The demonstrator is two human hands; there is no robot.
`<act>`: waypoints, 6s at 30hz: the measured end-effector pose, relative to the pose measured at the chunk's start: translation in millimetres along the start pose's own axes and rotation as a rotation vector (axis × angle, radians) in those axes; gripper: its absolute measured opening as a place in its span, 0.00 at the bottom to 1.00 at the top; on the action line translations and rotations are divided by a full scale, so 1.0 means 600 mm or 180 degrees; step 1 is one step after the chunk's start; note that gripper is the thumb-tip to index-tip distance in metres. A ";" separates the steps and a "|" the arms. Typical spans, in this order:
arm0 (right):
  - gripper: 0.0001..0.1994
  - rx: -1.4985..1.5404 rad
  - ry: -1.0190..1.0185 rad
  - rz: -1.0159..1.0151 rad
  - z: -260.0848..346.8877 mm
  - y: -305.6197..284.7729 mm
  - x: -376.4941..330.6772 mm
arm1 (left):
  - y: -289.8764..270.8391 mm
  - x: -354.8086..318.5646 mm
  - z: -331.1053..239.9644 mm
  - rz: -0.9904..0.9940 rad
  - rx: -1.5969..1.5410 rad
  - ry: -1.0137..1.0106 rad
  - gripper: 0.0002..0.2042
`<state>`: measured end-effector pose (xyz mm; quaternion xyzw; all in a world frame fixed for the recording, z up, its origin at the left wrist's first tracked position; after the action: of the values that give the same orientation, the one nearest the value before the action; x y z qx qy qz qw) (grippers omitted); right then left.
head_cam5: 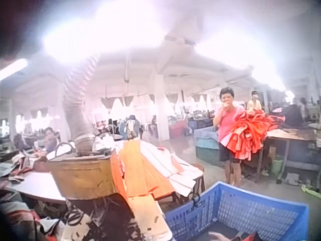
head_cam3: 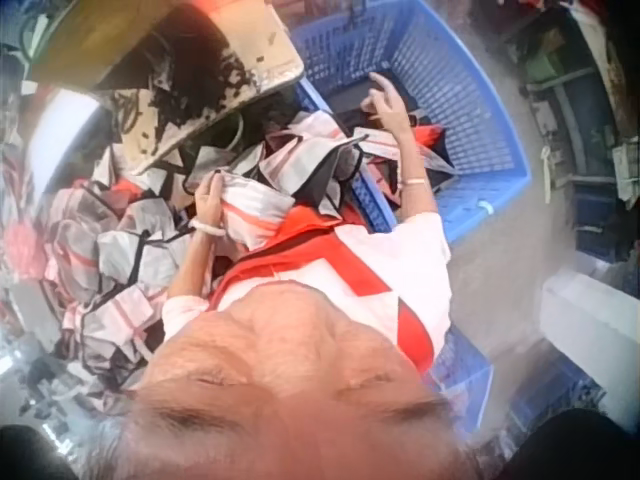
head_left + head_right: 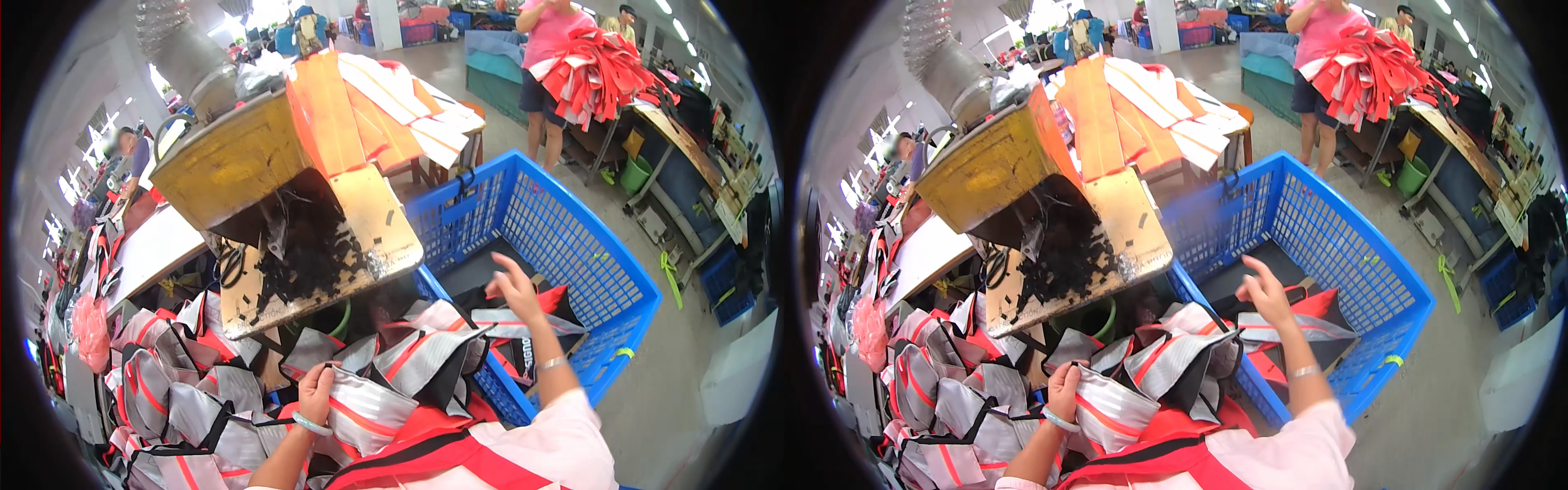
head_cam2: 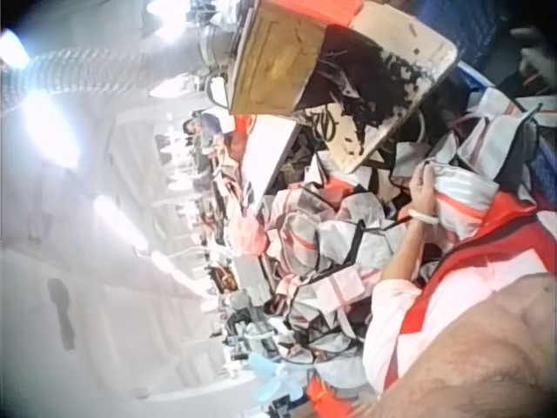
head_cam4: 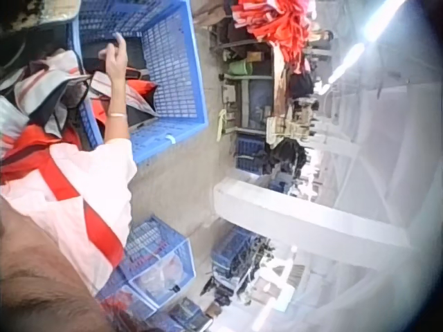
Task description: The person uses a sewing machine to stitch a black strap onto the edge of a grey and red fabric bag. They repeatedly pick up bags from a pile, align the strap, feed the fabric through the machine, and place the finished items into a blue basket.
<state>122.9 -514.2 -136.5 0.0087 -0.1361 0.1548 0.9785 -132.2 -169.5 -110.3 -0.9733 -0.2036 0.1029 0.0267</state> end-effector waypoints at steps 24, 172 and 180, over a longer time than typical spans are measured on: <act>0.25 -0.3319 0.1921 0.2392 -0.150 -0.141 -0.229 | -0.007 0.015 0.013 -0.0132 -0.0278 -0.0330 0.10; 0.21 -0.3213 0.0885 -0.0147 -0.087 0.055 -0.332 | -0.007 0.035 0.071 0.0012 -0.0666 -0.0129 0.09; 0.22 -0.3231 0.1114 -0.0036 -0.085 0.052 -0.341 | -0.007 0.029 0.064 -0.0029 -0.0650 -0.0118 0.08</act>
<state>-60.7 -542.8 -241.4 -0.4906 -0.0287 0.0634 0.8686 -126.4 -158.4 -150.6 -0.9679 -0.2179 0.0994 -0.0759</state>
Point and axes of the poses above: each hand's wrist, its own x-axis towards the middle knuckle, its own y-axis out of the palm, z = x × y, the point moved 1 cm from there along x, towards the middle knuckle, and after that the axes turned 9 degrees about -y, right-handed, at the moved point
